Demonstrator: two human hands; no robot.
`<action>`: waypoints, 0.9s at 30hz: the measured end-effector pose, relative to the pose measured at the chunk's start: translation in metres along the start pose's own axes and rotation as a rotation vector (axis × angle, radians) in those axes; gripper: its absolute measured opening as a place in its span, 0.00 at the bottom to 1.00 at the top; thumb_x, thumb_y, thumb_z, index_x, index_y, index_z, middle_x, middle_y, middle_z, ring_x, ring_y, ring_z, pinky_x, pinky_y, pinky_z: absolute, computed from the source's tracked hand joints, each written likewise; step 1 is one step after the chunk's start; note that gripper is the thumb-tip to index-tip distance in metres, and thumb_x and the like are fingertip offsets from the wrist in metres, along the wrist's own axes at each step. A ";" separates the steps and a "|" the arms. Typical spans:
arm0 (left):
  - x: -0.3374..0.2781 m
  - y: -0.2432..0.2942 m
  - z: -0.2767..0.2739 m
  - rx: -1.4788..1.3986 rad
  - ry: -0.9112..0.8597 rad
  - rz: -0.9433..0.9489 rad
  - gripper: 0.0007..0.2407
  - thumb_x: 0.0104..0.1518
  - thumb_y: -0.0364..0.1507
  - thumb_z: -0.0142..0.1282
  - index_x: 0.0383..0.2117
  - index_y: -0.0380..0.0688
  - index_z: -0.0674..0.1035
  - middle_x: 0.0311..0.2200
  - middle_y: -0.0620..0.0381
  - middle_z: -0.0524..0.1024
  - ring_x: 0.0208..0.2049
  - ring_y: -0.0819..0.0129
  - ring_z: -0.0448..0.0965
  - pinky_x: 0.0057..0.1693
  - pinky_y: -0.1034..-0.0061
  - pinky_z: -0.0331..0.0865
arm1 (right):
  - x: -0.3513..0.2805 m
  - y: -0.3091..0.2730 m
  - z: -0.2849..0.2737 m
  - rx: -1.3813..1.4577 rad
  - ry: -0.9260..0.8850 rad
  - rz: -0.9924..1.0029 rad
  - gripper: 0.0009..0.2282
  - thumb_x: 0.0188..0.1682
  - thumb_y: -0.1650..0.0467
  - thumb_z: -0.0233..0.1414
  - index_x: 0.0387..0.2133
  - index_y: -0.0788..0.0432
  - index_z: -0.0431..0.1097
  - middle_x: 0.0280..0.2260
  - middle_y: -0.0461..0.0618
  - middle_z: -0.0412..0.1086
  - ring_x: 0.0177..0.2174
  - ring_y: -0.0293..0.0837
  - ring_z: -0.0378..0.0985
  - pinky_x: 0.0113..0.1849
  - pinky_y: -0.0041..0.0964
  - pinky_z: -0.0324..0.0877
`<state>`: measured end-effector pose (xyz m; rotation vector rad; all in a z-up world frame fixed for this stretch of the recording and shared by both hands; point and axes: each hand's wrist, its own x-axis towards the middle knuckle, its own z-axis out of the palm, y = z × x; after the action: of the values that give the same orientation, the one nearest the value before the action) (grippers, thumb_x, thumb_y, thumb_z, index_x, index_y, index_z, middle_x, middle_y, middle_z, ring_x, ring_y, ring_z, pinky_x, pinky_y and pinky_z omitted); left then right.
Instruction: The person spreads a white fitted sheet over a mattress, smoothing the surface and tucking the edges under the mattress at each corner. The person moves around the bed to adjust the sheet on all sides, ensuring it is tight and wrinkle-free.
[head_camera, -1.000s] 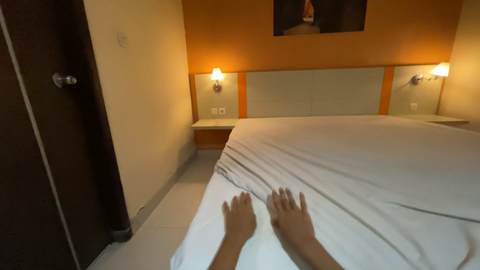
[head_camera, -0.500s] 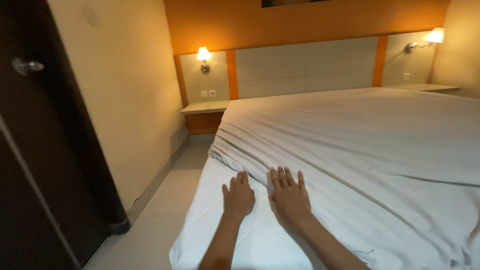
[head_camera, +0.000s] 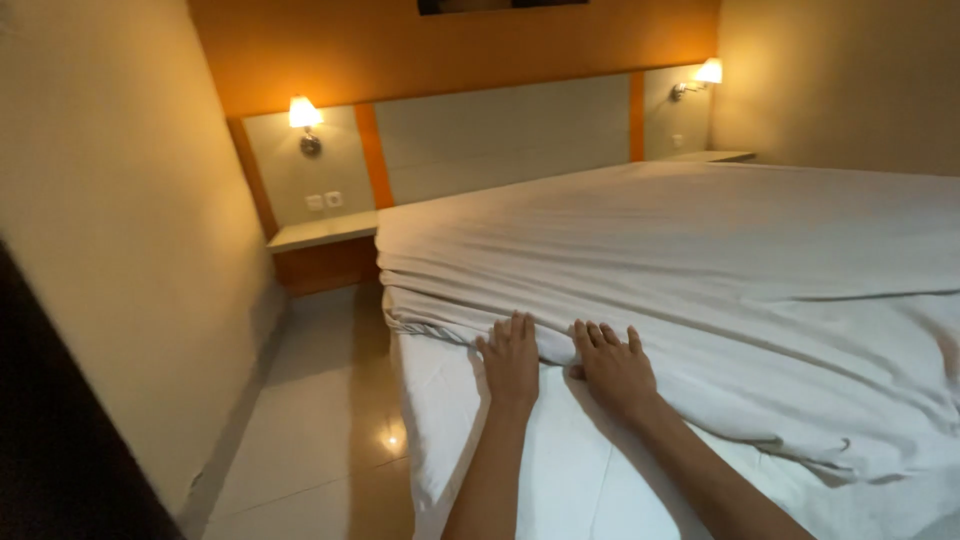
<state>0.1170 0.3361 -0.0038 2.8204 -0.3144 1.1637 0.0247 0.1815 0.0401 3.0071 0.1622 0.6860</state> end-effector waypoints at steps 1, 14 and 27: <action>0.002 0.001 0.002 -0.018 -0.007 0.009 0.23 0.61 0.27 0.47 0.65 0.46 0.64 0.68 0.53 0.60 0.67 0.49 0.59 0.64 0.34 0.52 | 0.004 0.003 0.010 -0.011 -0.010 0.015 0.32 0.51 0.61 0.50 0.68 0.56 0.46 0.67 0.51 0.52 0.67 0.49 0.50 0.64 0.60 0.43; 0.018 -0.018 -0.029 -0.092 -0.241 0.057 0.12 0.59 0.24 0.53 0.49 0.46 0.77 0.51 0.53 0.76 0.56 0.48 0.72 0.57 0.31 0.61 | 0.016 0.008 -0.034 0.138 -0.021 -0.055 0.19 0.53 0.71 0.45 0.59 0.48 0.65 0.54 0.52 0.71 0.53 0.51 0.73 0.55 0.52 0.66; 0.144 -0.026 0.022 -0.270 -0.181 -0.001 0.06 0.53 0.23 0.54 0.30 0.44 0.84 0.40 0.44 0.80 0.44 0.46 0.81 0.47 0.53 0.76 | 0.183 0.083 0.001 0.345 -0.252 -0.031 0.12 0.50 0.74 0.48 0.40 0.51 0.79 0.44 0.55 0.79 0.47 0.57 0.79 0.49 0.53 0.73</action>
<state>0.2376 0.3354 0.0820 2.6878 -0.4444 0.7967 0.1970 0.1201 0.1237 3.3733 0.3466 0.2953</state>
